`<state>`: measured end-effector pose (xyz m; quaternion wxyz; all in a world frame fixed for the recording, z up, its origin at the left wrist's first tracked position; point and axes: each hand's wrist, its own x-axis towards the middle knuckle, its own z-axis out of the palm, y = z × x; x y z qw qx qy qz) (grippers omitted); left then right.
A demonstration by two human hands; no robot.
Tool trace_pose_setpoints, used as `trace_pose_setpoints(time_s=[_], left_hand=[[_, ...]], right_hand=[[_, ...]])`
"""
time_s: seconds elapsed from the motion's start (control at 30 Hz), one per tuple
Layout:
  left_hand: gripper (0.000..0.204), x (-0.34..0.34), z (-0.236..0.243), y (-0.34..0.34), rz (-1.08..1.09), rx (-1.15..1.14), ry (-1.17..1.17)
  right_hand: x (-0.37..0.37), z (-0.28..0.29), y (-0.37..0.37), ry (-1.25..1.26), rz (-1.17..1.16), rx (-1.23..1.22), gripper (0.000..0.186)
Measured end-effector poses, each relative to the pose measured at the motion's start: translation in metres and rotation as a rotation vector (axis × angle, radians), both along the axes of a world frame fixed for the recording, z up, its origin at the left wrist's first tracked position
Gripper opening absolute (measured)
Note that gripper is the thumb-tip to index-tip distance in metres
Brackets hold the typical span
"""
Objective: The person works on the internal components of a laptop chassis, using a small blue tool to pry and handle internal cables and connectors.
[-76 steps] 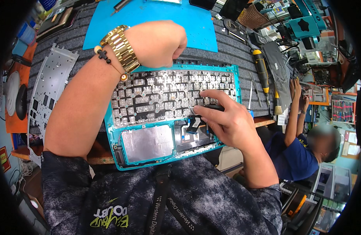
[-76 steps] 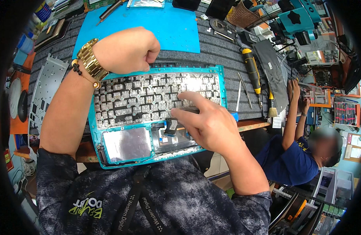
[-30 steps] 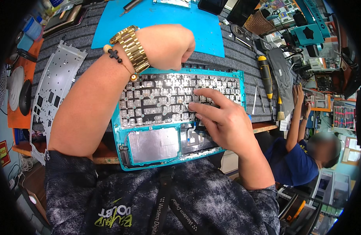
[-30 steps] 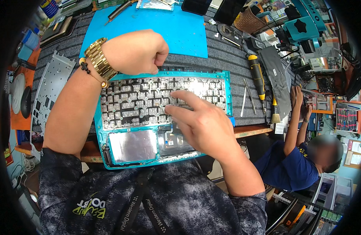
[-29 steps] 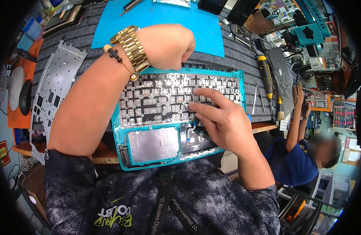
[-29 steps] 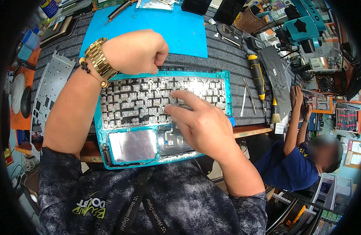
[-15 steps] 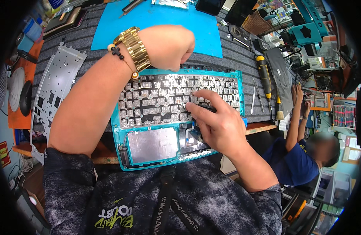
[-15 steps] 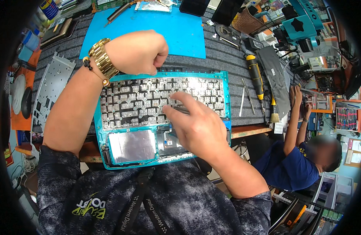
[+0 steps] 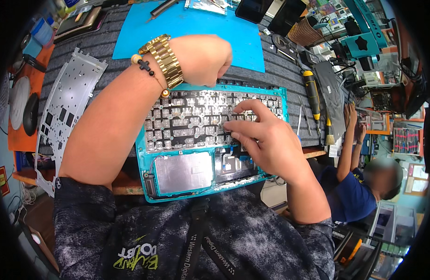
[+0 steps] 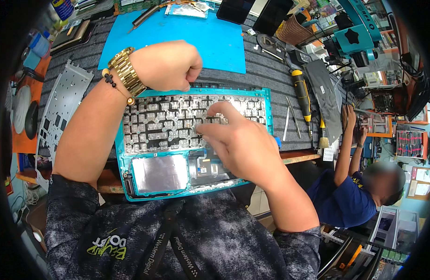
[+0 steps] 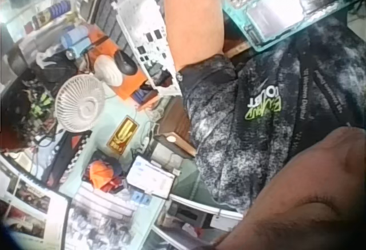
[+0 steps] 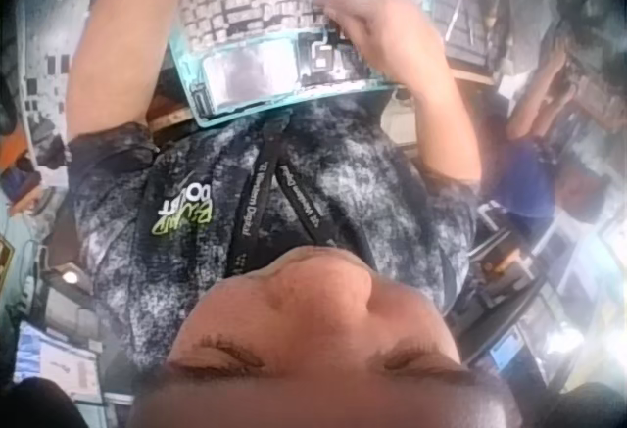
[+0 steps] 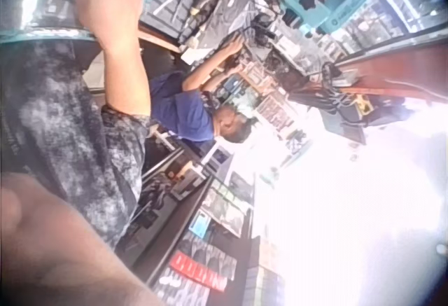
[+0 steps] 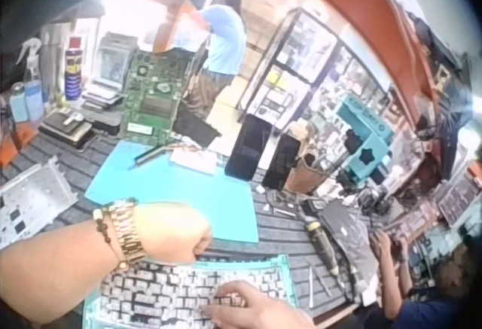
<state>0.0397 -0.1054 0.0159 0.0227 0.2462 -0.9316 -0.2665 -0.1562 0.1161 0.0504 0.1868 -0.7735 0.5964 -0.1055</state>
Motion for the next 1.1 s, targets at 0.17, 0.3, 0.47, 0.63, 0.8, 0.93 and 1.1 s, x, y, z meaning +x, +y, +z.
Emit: trace_pose_setpoints(time_s=[0.17, 0.3, 0.47, 0.63, 0.8, 0.93, 1.1], left_hand=[[0.021, 0.000, 0.002, 0.000, -0.011, 0.009, -0.005], [0.020, 0.000, 0.004, 0.000, -0.003, 0.033, -0.008], [0.021, 0.000, 0.003, 0.001, -0.005, 0.009, -0.025], [0.021, 0.002, 0.002, -0.001, -0.026, 0.006, 0.007], [0.019, 0.005, 0.005, -0.005, -0.011, 0.049, -0.008], [0.016, 0.008, 0.008, -0.005, -0.014, 0.010, -0.013], [0.012, 0.007, 0.008, -0.002, -0.005, -0.014, -0.001]], right_hand=[[-0.006, 0.008, -0.001, 0.072, 0.043, -0.102, 0.029], [-0.008, 0.003, -0.001, 0.020, -0.001, -0.088, 0.022], [-0.003, -0.013, -0.004, -0.069, -0.059, -0.111, 0.020], [0.001, -0.020, -0.011, -0.079, -0.056, -0.161, 0.020], [0.003, -0.024, -0.016, -0.072, -0.057, -0.155, 0.020], [0.003, -0.024, -0.016, -0.069, -0.069, -0.144, 0.020], [0.004, -0.024, -0.018, -0.066, -0.055, -0.154, 0.019]])
